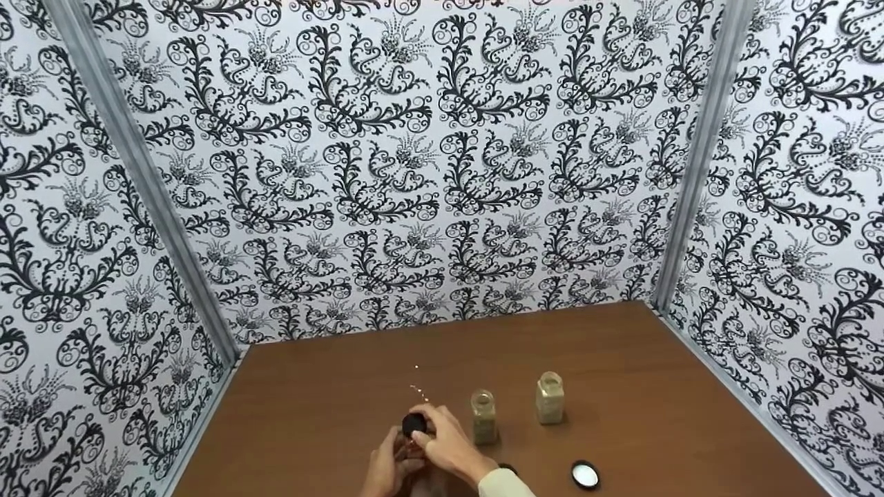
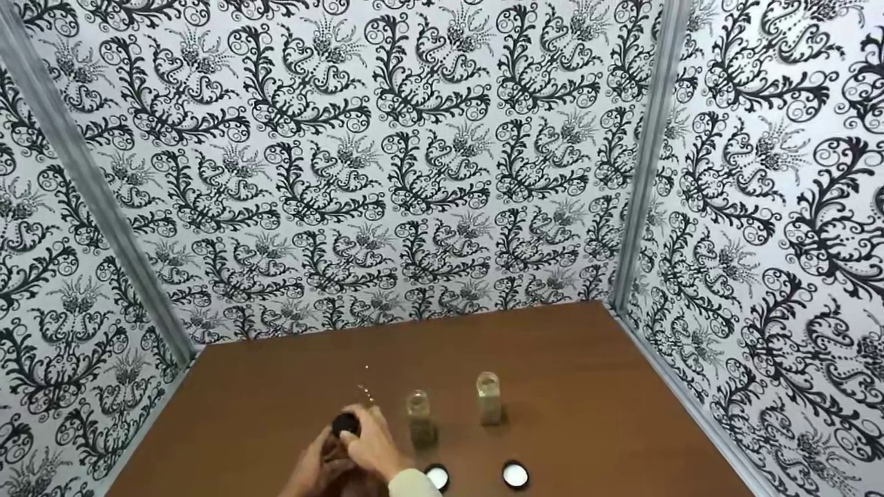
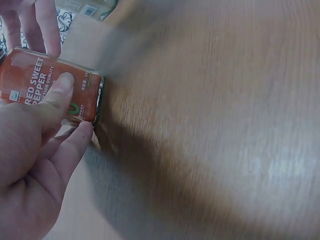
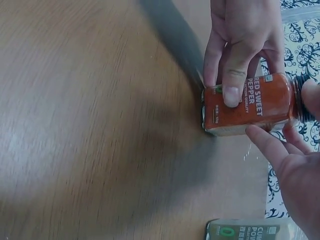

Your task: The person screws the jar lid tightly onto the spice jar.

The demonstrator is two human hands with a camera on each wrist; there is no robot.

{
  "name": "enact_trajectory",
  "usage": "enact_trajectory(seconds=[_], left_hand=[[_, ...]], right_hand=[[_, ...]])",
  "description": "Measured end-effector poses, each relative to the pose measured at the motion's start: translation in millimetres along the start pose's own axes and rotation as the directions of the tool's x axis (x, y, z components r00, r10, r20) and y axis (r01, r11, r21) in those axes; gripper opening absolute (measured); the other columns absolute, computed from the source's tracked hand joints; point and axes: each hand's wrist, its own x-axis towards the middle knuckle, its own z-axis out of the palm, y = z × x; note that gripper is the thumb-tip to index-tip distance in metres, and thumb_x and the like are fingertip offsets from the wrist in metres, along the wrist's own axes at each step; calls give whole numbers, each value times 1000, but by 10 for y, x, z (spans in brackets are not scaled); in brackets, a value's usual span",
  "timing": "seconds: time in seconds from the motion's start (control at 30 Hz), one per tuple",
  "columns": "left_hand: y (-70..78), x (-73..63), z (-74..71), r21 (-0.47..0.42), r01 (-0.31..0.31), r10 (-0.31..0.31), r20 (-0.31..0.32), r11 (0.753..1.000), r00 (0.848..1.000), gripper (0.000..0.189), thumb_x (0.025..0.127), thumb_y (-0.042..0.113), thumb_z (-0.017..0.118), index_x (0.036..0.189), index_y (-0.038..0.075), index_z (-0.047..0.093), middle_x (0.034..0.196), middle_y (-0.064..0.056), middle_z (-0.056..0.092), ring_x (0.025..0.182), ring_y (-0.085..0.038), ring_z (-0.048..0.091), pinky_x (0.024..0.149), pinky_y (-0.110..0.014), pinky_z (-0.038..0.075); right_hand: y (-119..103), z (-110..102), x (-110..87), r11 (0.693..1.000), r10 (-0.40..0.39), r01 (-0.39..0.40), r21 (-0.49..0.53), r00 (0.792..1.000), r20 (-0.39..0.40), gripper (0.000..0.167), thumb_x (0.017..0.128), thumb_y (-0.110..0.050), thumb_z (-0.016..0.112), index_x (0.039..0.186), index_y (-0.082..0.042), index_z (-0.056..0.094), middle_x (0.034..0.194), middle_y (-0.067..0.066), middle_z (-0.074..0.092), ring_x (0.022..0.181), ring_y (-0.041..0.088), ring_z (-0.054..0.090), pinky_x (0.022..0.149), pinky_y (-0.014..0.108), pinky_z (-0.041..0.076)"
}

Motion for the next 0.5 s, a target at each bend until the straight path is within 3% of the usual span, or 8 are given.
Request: enact_trajectory(seconds=[0.13, 0.3, 0.5], left_hand=[[-4, -10, 12, 26, -25, 25, 11, 999, 1000, 33, 107, 6, 36, 129, -18, 36, 106, 2, 70, 88, -7, 65, 73, -24, 58], [8, -6, 18, 2, -15, 15, -13, 1000, 1000, 29, 108, 9, 36, 122, -12, 50, 105, 1, 71, 88, -9, 66, 73, -25, 59], [11, 3, -17, 5, -8, 8, -23, 1000, 1000, 33, 109, 12, 34, 126, -14, 45, 103, 3, 70, 85, -7, 65, 71, -23, 57]], right_hand=[[-12, 19, 10, 1000, 23, -22, 20, 1000, -12, 30, 93, -16, 67, 123, -17, 59, 112, 7, 56, 103, 22, 58, 86, 40, 51], [-29, 17, 11, 998, 47, -46, 47, 999, -17, 32, 93, -18, 69, 122, -14, 56, 113, 8, 56, 103, 23, 60, 84, 41, 53], [-46, 16, -15, 1000, 26, -25, 19, 999, -21, 44, 93, -30, 71, 131, -18, 55, 117, 7, 58, 107, 26, 62, 88, 41, 52]])
